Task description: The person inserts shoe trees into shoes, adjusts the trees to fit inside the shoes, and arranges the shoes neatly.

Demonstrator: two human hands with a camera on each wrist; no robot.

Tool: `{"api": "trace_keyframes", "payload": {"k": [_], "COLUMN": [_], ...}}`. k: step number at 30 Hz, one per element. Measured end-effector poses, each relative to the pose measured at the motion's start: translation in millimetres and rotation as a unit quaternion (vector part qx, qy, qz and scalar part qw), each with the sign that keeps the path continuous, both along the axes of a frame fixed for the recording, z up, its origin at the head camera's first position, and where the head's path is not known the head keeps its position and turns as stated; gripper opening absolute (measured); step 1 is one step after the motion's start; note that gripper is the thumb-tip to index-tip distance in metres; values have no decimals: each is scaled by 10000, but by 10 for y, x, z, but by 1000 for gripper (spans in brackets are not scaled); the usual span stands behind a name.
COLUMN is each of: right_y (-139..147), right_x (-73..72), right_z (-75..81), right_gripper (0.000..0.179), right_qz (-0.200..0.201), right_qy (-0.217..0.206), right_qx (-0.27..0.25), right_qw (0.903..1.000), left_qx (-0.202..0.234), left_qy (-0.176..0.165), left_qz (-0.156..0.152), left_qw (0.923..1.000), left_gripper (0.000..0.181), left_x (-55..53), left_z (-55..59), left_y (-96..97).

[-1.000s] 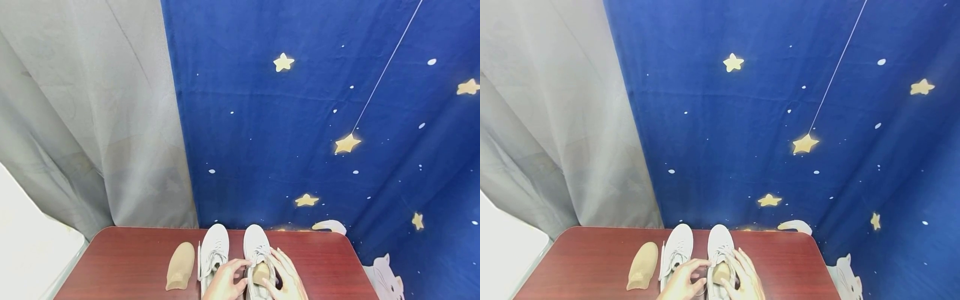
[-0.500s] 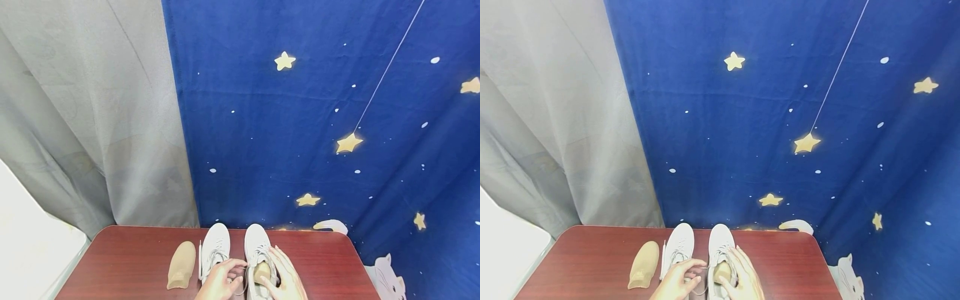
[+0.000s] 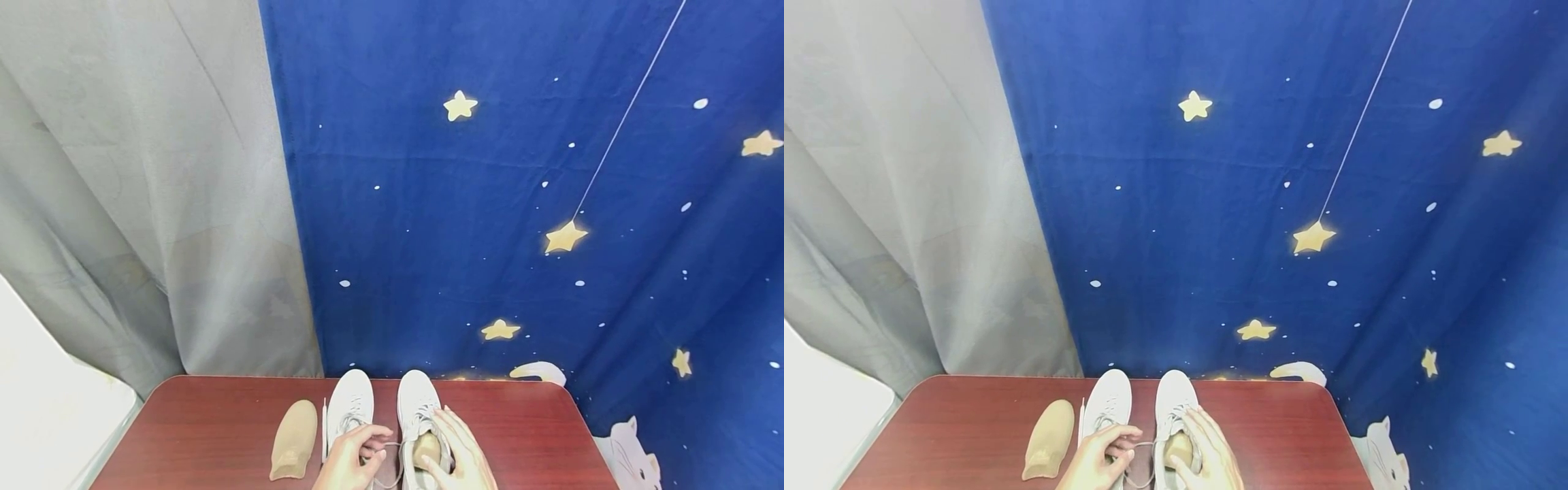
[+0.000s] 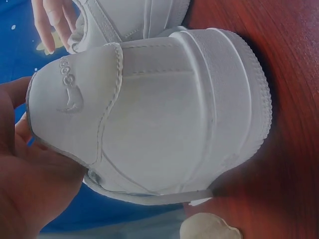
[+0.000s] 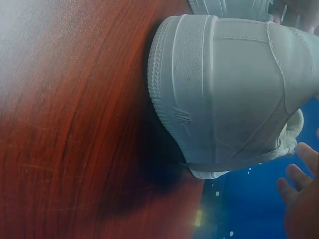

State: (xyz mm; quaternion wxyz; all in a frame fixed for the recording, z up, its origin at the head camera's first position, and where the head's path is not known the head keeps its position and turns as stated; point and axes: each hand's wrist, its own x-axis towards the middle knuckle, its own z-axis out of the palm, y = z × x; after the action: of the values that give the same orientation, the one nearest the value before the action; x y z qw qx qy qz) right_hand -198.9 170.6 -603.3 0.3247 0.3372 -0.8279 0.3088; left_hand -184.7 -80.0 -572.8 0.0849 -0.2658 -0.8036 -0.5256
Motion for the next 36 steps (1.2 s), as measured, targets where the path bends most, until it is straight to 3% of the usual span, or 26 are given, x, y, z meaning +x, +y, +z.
{"api": "trace_keyframes", "payload": {"k": [5, 13, 20, 29, 36], "right_y": [-7, -76, -154, -198, -221], "right_x": [-2, -41, -39, -45, -58], "right_z": [1, 22, 125, 139, 181], "right_gripper": [71, 71, 70, 69, 68], "right_qz": [25, 338, 307, 318, 362], "right_qy": [-11, 82, 107, 168, 137], "right_qx": [-48, -33, 8, 23, 93], "right_qw": [10000, 9994, 9995, 9993, 9992], "left_qx": [-48, -134, -47, -106, 303], "left_qy": [141, -290, 112, 1, 453], "left_qz": [264, 284, 396, 578, 683], "left_qw": [9995, 9991, 9991, 9983, 9962], "left_gripper": [29, 25, 29, 27, 34], "left_x": [-2, -18, -14, -10, -51], "left_z": [4, 40, 100, 95, 92], "left_y": [-6, -62, -57, -85, -120]}}
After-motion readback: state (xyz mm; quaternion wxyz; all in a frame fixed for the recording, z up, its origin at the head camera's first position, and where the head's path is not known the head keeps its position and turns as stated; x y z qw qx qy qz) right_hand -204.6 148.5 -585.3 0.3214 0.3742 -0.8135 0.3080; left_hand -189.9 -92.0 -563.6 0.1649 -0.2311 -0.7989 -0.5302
